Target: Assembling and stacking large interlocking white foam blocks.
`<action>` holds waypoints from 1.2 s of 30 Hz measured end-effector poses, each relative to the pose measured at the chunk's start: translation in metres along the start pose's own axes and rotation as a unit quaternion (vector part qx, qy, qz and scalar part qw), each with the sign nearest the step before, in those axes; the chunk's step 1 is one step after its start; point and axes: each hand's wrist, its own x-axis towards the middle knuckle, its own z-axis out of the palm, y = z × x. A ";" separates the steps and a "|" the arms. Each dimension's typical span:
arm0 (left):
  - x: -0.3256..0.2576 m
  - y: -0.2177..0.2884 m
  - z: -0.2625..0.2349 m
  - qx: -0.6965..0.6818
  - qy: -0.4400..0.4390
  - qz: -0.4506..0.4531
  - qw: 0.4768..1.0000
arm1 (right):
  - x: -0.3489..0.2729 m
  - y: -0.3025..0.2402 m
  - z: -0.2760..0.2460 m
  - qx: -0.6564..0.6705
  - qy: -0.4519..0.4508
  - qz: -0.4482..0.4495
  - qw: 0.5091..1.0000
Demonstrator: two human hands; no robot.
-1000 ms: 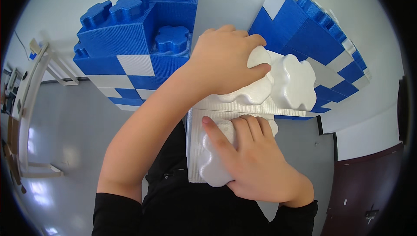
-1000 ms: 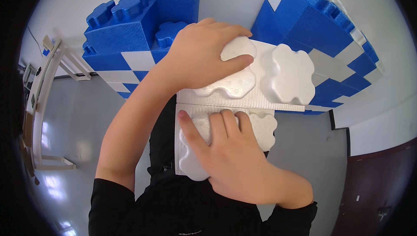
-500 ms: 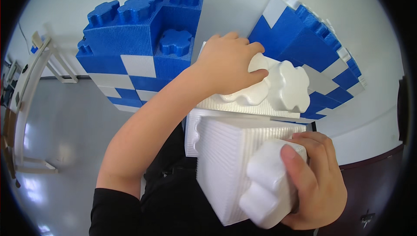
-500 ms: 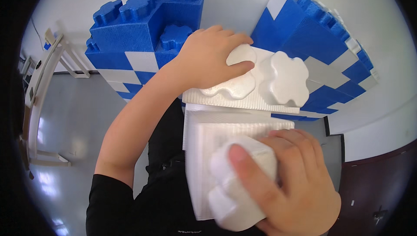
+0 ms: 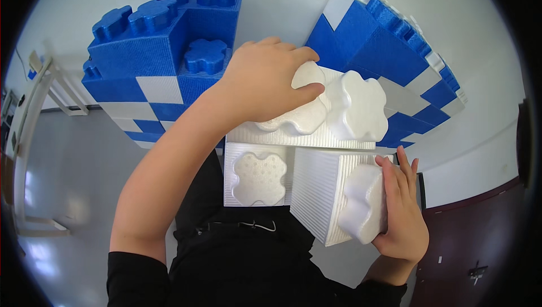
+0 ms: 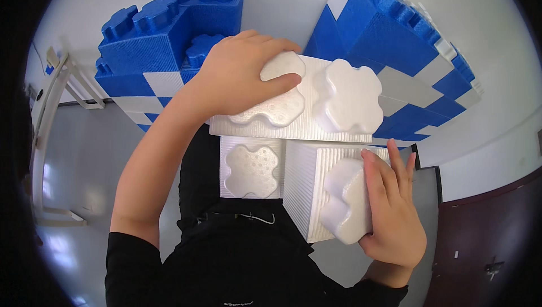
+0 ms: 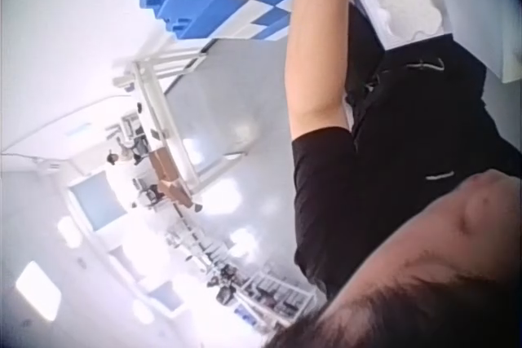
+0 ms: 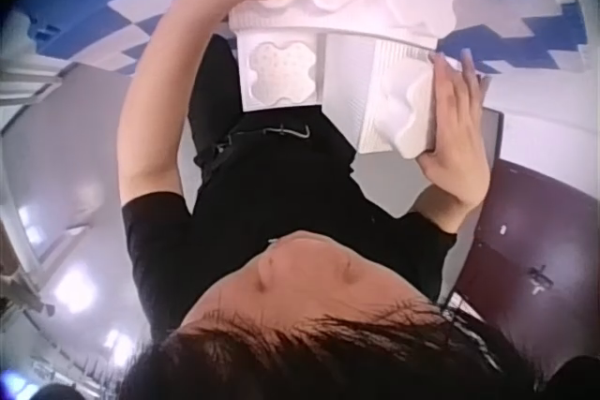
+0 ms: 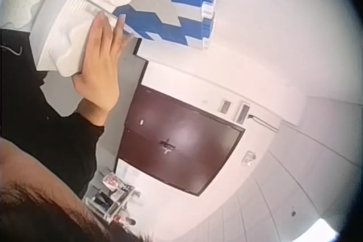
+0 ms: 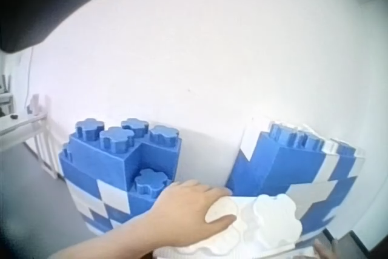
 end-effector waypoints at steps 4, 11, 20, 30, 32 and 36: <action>0.002 0.001 0.000 -0.006 0.001 0.001 1.000 | 0.001 -0.008 0.000 -0.018 0.003 0.010 1.000; 0.002 -0.001 0.000 0.002 -0.001 0.004 1.000 | -0.001 -0.004 0.002 -0.021 -0.007 0.028 0.999; 0.001 -0.001 0.001 0.009 0.001 0.008 1.000 | 0.000 0.008 0.026 -0.009 0.018 0.018 1.000; 0.005 0.002 -0.002 0.008 -0.006 0.015 1.000 | 0.002 0.011 0.031 0.003 0.038 0.012 0.999; 0.002 -0.001 -0.002 0.011 -0.005 0.017 1.000 | 0.004 0.010 0.025 0.049 0.006 0.005 0.999; 0.003 0.000 -0.003 0.004 -0.018 0.002 1.000 | 0.004 0.015 0.021 0.104 0.029 -0.017 0.994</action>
